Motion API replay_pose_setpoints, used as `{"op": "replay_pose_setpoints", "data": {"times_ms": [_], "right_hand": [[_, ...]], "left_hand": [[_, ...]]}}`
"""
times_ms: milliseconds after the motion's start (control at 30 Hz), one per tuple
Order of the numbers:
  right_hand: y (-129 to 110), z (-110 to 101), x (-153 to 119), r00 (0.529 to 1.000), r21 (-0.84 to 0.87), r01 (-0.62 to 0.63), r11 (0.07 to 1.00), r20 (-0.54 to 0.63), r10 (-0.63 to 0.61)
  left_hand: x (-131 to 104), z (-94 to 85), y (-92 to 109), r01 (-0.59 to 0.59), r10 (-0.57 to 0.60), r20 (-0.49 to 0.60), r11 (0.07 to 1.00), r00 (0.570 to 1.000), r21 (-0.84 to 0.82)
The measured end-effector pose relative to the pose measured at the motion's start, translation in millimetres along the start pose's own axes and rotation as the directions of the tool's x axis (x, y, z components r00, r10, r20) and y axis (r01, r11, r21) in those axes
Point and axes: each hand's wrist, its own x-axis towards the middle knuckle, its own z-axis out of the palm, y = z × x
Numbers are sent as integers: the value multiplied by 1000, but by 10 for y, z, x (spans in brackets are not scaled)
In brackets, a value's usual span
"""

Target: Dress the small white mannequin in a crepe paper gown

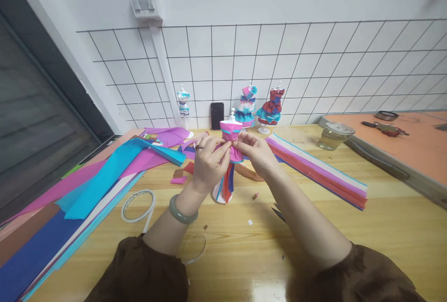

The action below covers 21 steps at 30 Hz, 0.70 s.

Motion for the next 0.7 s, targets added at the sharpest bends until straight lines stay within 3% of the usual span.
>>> {"op": "replay_pose_setpoints", "data": {"times_ms": [233, 533, 700], "right_hand": [[18, -20, 5, 1000, 2, -7, 1000, 21, 7], [-5, -74, 6, 990, -34, 28, 999, 142, -23], [-21, -91, 7, 989, -67, 24, 997, 147, -14]], "left_hand": [[7, -19, 4, -70, 66, 40, 991, 997, 114], [-3, -15, 12, -113, 99, 84, 977, 991, 179], [-16, 0, -3, -110, 95, 86, 977, 992, 181]]}}
